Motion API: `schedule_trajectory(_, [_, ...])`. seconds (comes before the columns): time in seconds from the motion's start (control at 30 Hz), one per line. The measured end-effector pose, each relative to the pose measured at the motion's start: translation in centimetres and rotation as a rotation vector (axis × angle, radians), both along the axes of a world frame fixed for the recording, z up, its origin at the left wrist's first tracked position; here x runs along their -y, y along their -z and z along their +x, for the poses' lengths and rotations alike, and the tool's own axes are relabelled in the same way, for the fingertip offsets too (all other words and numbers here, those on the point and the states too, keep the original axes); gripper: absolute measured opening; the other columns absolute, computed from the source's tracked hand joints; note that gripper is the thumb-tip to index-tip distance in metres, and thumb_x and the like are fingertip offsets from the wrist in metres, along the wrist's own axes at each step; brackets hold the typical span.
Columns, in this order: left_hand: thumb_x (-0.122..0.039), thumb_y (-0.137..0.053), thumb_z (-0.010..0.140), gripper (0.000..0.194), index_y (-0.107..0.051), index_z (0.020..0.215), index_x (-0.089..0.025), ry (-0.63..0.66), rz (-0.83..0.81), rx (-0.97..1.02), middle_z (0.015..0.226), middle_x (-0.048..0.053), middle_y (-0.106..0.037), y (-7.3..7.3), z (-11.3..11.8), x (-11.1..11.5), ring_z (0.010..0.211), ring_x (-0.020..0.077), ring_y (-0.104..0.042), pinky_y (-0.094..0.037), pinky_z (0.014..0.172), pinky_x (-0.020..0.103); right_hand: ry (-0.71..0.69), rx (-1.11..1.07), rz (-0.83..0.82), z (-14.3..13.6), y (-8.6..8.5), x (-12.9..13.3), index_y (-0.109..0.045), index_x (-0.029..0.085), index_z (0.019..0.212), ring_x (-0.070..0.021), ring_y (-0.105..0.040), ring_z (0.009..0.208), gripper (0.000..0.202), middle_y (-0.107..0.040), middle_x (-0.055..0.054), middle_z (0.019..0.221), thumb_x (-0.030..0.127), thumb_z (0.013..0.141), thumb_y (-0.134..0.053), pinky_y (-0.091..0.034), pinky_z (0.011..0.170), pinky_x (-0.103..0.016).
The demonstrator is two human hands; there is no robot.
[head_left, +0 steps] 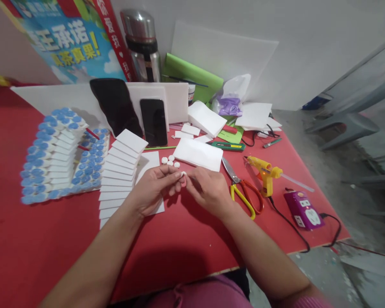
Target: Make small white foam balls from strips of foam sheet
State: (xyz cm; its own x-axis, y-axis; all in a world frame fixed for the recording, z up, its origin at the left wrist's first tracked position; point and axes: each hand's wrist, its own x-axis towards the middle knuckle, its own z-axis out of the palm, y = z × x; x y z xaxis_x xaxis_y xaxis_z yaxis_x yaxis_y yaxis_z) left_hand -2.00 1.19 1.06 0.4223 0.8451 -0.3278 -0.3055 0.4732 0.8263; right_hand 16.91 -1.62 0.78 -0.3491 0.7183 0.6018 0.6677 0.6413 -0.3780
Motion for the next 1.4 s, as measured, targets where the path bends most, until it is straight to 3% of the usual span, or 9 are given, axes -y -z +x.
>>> schedule_trajectory(0.17, [-0.031,-0.092,0.075,0.025,-0.074,0.081,-0.014,-0.025,0.050,-0.056,0.068,0.001,-0.071,-0.2,0.2,0.1,0.053,0.0059,-0.058,-0.047,0.053,0.016,0.041,-0.101,-0.109,0.0,-0.1,0.0,-0.063,0.020,0.096,-0.0158,-0.069,0.068,0.008,-0.075,-0.004,0.081,0.021,0.101,-0.057,-0.047,0.064,-0.026])
schedule_trajectory(0.37, [-0.036,-0.082,0.084,0.021,-0.072,0.084,-0.017,-0.067,0.263,-0.333,0.060,-0.002,-0.066,-0.6,0.7,0.7,0.050,0.0100,-0.056,-0.046,0.050,0.022,0.144,-0.292,-0.382,-0.8,-0.2,0.1,-0.061,0.021,0.083,-0.0117,-0.057,0.055,0.012,-0.069,0.002,0.068,0.027,0.093,-0.063,-0.039,0.055,-0.024])
schedule_trajectory(0.43, [-0.032,-0.077,0.088,0.015,-0.073,0.084,-0.018,-0.140,0.442,-0.484,0.069,0.000,-0.069,-0.6,1.0,1.1,0.057,0.0117,-0.060,-0.048,0.055,0.024,0.184,-0.387,-0.483,-1.2,-0.2,0.2,-0.059,0.021,0.079,-0.0116,-0.055,0.055,0.015,-0.065,0.003,0.064,0.030,0.090,-0.065,-0.037,0.053,-0.024])
schedule_trajectory(0.6, [-0.014,-0.063,0.096,0.009,-0.070,0.091,-0.017,-0.320,1.118,-0.806,0.088,0.005,-0.073,0.0,1.6,2.0,0.078,0.0159,-0.066,-0.051,0.070,0.028,0.146,-0.795,-0.755,-2.1,-0.5,0.5,-0.058,0.021,0.076,-0.0116,-0.056,0.049,0.020,-0.060,0.004,0.058,0.034,0.088,-0.067,-0.042,0.048,-0.023])
schedule_trajectory(0.77, [-0.009,-0.058,0.097,0.010,-0.065,0.094,-0.017,-0.316,1.399,-0.952,0.089,0.009,-0.072,0.5,1.2,2.1,0.083,0.0205,-0.067,-0.053,0.075,0.033,0.032,-0.896,-0.833,-2.2,-0.7,0.9,-0.064,0.019,0.083,-0.0122,-0.061,0.046,0.020,-0.062,0.005,0.055,0.036,0.092,-0.069,-0.047,0.047,-0.023])
schedule_trajectory(0.9, [-0.010,-0.057,0.098,0.012,-0.066,0.096,-0.018,-0.266,1.362,-0.952,0.092,0.010,-0.073,0.6,1.2,2.2,0.087,0.0219,-0.068,-0.054,0.080,0.034,-0.020,-0.927,-0.844,-1.9,-0.3,0.8,-0.065,0.019,0.086,-0.0129,-0.064,0.049,0.020,-0.066,0.003,0.056,0.036,0.094,-0.069,-0.050,0.050,-0.023])
schedule_trajectory(1.07, [-0.011,-0.059,0.097,0.013,-0.070,0.100,-0.019,-0.324,1.183,-0.794,0.098,0.008,-0.074,0.5,2.0,2.6,0.094,0.0213,-0.069,-0.054,0.085,0.034,0.004,-1.025,-0.876,-1.9,0.0,0.4,-0.062,0.020,0.083,-0.0134,-0.067,0.050,0.025,-0.069,0.002,0.060,0.041,0.091,-0.074,-0.054,0.051,-0.025])
schedule_trajectory(1.27, [-0.020,-0.066,0.097,0.009,-0.074,0.092,-0.021,-0.352,0.825,-0.564,0.092,0.004,-0.073,-0.4,2.3,2.6,0.089,0.0182,-0.068,-0.054,0.086,0.032,-0.031,-1.062,-0.844,-2.1,-0.9,0.2,-0.061,0.020,0.083,-0.0100,-0.060,0.043,0.026,-0.068,0.003,0.061,0.041,0.091,-0.073,-0.051,0.044,-0.023])
schedule_trajectory(1.4, [-0.027,-0.074,0.093,0.006,-0.077,0.092,-0.022,-0.337,0.602,-0.462,0.096,0.003,-0.073,-0.6,2.0,2.1,0.090,0.0190,-0.068,-0.055,0.085,0.032,-0.079,-1.037,-0.800,-2.1,-0.8,0.1,-0.062,0.021,0.086,-0.0107,-0.063,0.048,0.026,-0.071,0.002,0.068,0.043,0.092,-0.072,-0.053,0.048,-0.024])
